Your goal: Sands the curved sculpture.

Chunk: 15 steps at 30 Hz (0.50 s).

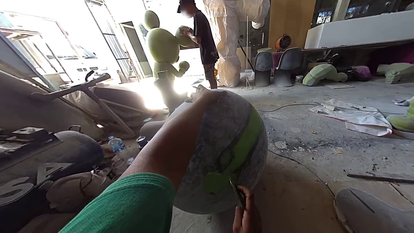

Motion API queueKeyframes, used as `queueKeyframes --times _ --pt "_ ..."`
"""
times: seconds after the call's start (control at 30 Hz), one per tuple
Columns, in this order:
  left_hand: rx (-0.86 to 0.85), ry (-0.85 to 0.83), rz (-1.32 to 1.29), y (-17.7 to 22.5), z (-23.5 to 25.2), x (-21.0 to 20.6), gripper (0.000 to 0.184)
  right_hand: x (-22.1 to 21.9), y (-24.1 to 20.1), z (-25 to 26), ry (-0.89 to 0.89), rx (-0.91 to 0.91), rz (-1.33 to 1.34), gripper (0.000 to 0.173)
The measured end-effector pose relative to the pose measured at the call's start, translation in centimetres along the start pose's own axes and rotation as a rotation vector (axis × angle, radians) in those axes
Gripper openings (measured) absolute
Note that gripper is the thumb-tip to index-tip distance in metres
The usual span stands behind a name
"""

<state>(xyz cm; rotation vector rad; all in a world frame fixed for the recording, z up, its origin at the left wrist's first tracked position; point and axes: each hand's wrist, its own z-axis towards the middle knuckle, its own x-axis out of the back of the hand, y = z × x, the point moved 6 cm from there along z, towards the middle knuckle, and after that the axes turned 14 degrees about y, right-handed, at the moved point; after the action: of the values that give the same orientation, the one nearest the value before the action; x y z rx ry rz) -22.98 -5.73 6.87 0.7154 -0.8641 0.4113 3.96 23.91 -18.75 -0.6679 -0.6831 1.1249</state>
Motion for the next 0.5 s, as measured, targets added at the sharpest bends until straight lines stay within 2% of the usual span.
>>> queueKeyframes --times 0.07,0.17,0.3,0.37,0.5 --pt "0.011 0.001 0.004 1.1 -0.5 0.1 0.147 -0.9 0.2 0.3 0.068 0.046 -0.062 0.047" --pt "0.012 0.001 -0.023 2.2 -1.4 0.7 0.146 -4.0 0.5 -0.6 0.163 0.11 -0.161 0.057" --pt "0.038 -0.001 -0.028 2.5 -1.3 0.7 0.148 -7.7 1.3 -2.8 0.13 0.122 -0.41 0.067" --pt "0.043 0.0 -0.041 2.4 -1.2 0.7 0.149 -8.4 1.5 -3.9 0.097 0.14 -0.525 0.063" --pt "0.036 -0.018 -0.062 2.2 -1.5 1.3 0.145 -8.8 2.6 -6.8 0.067 0.098 -0.556 0.048"
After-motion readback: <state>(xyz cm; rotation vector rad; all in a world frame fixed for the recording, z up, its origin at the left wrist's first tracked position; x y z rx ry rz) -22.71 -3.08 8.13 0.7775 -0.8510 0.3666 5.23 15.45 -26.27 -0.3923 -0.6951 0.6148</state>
